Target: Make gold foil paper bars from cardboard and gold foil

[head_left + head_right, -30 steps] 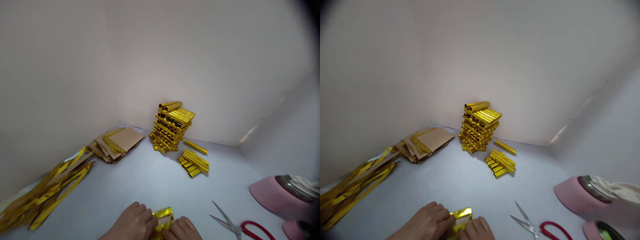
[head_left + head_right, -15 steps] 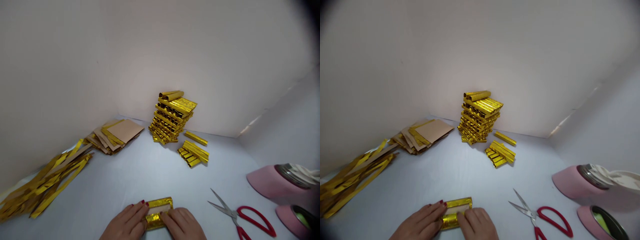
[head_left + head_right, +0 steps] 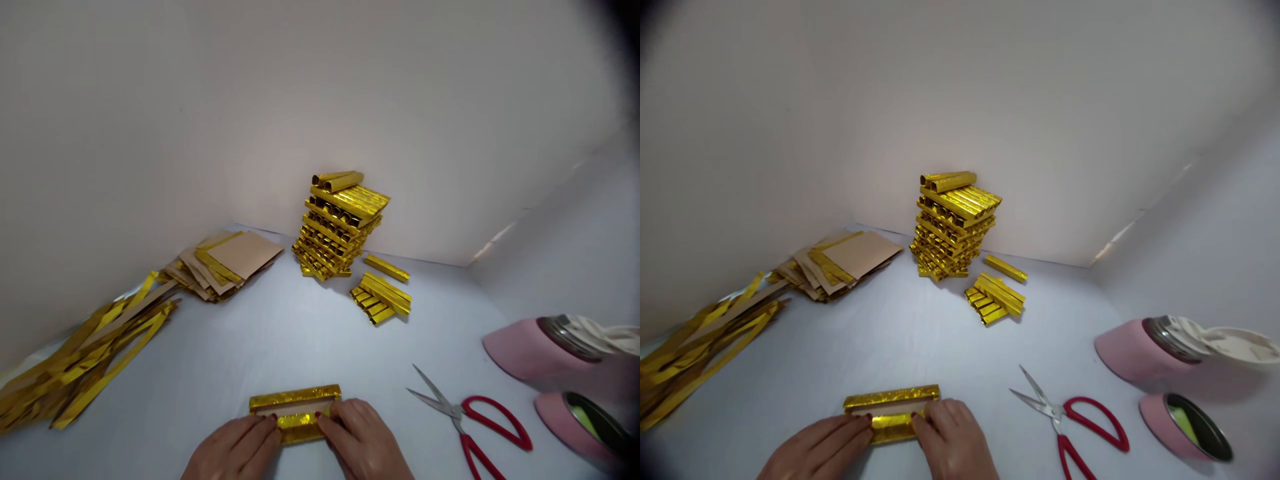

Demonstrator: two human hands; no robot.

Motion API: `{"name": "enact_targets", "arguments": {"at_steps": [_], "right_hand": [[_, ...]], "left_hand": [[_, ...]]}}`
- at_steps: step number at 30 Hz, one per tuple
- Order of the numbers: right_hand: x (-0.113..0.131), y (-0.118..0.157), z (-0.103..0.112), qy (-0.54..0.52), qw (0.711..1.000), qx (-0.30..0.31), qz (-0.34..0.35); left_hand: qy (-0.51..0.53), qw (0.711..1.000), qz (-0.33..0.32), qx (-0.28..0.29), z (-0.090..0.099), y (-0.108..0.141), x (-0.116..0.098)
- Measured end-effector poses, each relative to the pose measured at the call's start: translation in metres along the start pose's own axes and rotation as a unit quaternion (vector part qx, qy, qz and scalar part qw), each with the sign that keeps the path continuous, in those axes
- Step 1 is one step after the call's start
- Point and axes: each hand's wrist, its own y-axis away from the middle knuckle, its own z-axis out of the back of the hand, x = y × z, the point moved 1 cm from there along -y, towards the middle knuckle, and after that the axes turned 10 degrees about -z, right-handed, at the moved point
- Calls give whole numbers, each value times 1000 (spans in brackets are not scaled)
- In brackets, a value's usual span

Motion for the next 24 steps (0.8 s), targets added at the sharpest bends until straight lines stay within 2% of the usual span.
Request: {"name": "enact_targets", "arguments": {"at_steps": [5, 9, 15, 21, 24], "right_hand": [[1, -1, 2, -26, 999, 4, -19], [1, -4, 2, -89, 992, 21, -91], [-4, -6, 4, -165, 975, 52, -143], [-10, 0, 7, -156, 977, 75, -124], [-11, -1, 6, -153, 978, 67, -125]], "left_hand": [[21, 999, 36, -18, 1, -5, 2], [63, 995, 78, -27, -1, -8, 4], [129, 984, 122, -2, -4, -7, 5], [95, 992, 77, -29, -9, -1, 3], [89, 992, 87, -30, -12, 3, 3]]}}
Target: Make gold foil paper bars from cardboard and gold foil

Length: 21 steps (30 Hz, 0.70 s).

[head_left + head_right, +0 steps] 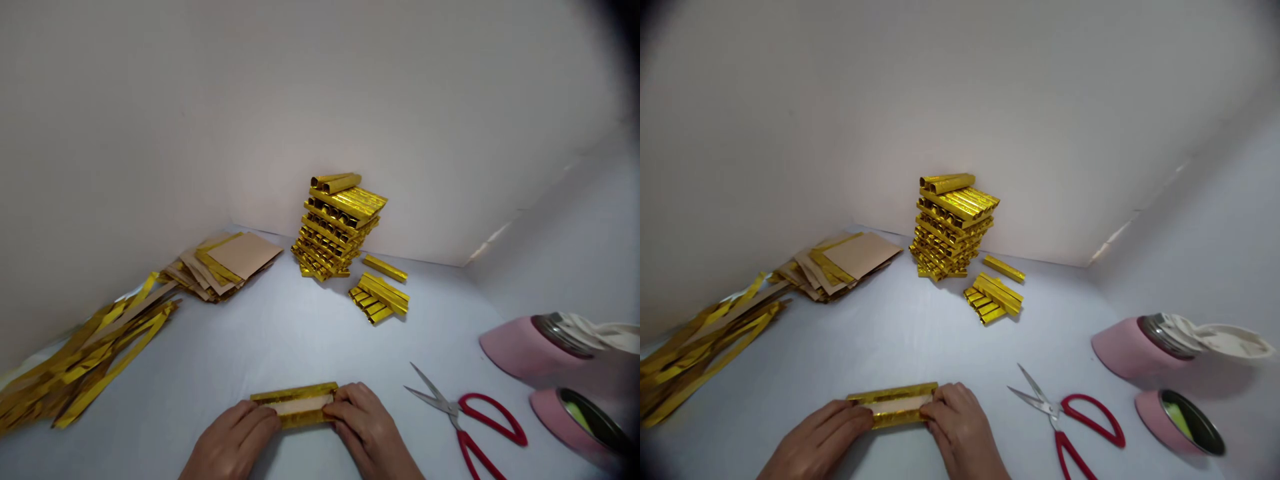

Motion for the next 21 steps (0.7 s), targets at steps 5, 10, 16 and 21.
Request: {"name": "enact_targets", "arguments": {"at_steps": [5, 10, 16, 21], "right_hand": [[0, -4, -2, -28, 998, -29, -42], [1, -3, 4, -52, 996, -11, -70], [-2, 3, 7, -35, 999, 1, 13], [-8, 8, 7, -19, 999, -12, 40]], "left_hand": [[17, 998, 51, 19, -1, 2, 2], [53, 996, 66, 14, 3, 2, 0], [75, 995, 29, 61, 7, 10, 2], [105, 990, 49, 74, 4, 11, 5]]}}
